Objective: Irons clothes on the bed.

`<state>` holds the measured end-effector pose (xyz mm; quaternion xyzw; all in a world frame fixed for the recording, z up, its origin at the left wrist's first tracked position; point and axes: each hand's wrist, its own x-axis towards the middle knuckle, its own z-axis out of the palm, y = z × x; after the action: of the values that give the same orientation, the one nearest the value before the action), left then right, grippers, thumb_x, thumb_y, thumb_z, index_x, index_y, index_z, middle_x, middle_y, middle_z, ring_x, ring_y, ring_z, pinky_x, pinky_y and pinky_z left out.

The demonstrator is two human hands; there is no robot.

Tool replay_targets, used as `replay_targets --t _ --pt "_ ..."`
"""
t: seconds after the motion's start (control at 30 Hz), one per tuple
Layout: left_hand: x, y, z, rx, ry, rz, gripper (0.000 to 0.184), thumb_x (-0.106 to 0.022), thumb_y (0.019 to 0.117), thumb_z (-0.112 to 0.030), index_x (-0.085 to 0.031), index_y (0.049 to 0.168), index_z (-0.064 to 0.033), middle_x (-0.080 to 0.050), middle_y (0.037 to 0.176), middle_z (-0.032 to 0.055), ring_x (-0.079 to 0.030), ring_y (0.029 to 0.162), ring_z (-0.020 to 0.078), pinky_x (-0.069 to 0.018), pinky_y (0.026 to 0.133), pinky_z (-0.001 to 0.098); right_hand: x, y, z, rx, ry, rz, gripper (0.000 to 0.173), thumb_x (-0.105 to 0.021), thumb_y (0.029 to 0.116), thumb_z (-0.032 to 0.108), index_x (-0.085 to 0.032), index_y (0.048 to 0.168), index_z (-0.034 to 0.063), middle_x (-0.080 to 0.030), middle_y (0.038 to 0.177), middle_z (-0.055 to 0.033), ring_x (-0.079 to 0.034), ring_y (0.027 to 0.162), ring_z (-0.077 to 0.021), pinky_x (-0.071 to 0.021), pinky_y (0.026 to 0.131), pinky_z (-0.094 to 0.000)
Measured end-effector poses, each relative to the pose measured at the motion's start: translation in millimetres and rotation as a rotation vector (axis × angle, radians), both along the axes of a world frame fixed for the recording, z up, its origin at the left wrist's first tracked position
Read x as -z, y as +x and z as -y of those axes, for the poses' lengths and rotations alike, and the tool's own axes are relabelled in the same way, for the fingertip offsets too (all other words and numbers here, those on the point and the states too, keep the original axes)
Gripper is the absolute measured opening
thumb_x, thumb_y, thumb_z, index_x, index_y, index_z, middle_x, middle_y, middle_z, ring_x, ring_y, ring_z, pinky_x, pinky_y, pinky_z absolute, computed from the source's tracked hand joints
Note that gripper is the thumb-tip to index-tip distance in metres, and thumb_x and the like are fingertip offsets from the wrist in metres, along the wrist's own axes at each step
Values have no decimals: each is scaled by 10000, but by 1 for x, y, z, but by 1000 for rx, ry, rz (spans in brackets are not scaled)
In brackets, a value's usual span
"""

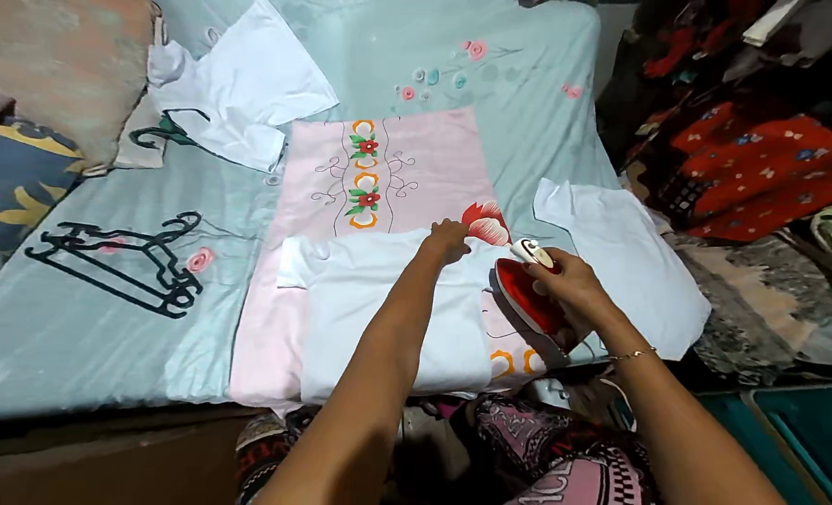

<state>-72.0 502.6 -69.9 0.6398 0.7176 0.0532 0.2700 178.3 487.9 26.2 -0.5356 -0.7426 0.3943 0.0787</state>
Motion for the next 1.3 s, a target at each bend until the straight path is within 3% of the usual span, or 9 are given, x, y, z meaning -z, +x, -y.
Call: replay_targets --t 0.2,0.4,0.53,0.63,0.73,0.87,1.0,1.17,1.3 --pt "-11 -23 -24 183 -67 165 386 -702 977 -185 -626 1239 88 -630 1264 293 -597 1223 427 -444 1051 607 45 -29 -27 -169 -7 81 433 -631 1023 332 -603 1354 55 -684 1094 -203 -681 877 -300 -549 822 -510" --pt "-9 -51 -18 97 -30 103 362 -753 946 -269 -675 1096 51 -683 1078 245 -655 1060 406 -501 941 627 71 -83 -61 -103 53 19 418 -673 1008 313 -629 1329 50 -689 1078 -246 -681 922 -373 -530 866 -574" --pt "-8 -74 -8 45 -145 13 322 -675 991 -252 -700 1047 63 -686 1076 265 -660 1064 424 -507 920 651 89 -118 -81 -97 145 -44 407 -674 999 368 -651 1305 100 -697 1038 -252 -680 882 -427 -521 796 -652" --pt "-2 -77 3 -46 -149 -44 318 -635 1013 -248 -697 1077 57 -682 1135 274 -645 1130 450 -495 929 683 86 -121 -79 -130 110 -55 408 -656 1015 362 -631 1328 102 -689 1052 -253 -673 867 -413 -520 786 -634" --pt "1 -69 32 -134 63 -88 280 -608 1018 -156 -678 1220 24 -651 1251 267 -588 1236 456 -438 1002 677 75 -99 -71 -231 8 -11 431 -649 1022 314 -591 1374 72 -677 1047 -240 -660 833 -350 -536 785 -553" --pt "15 -61 103 -193 547 -96 198 -609 987 -69 -721 1135 0 -685 1146 229 -638 1139 414 -469 1012 594 65 -53 -54 -276 -89 36 414 -628 1029 312 -591 1356 60 -653 976 -166 -597 733 -211 -517 697 -409" --pt "28 -45 177 -98 606 -46 202 -579 993 -62 -733 1105 5 -699 1155 223 -657 1148 397 -496 1006 568 66 -57 -47 -246 37 49 407 -652 1020 294 -622 1330 32 -685 1072 -249 -674 904 -349 -528 855 -552" --pt "40 -16 229 -59 570 -38 243 -519 1023 -89 -721 1121 2 -701 1184 219 -665 1157 398 -494 1013 564 84 -102 -64 -145 140 22 425 -658 1010 345 -641 1316 51 -688 1060 -286 -672 932 -460 -503 840 -670" --pt "52 -11 230 -97 646 -135 239 -530 1006 -97 -730 1110 -20 -717 1164 186 -684 1132 356 -514 992 528 87 -116 -73 -96 102 -19 448 -644 1011 369 -631 1319 43 -682 1090 -276 -679 911 -429 -519 837 -646"
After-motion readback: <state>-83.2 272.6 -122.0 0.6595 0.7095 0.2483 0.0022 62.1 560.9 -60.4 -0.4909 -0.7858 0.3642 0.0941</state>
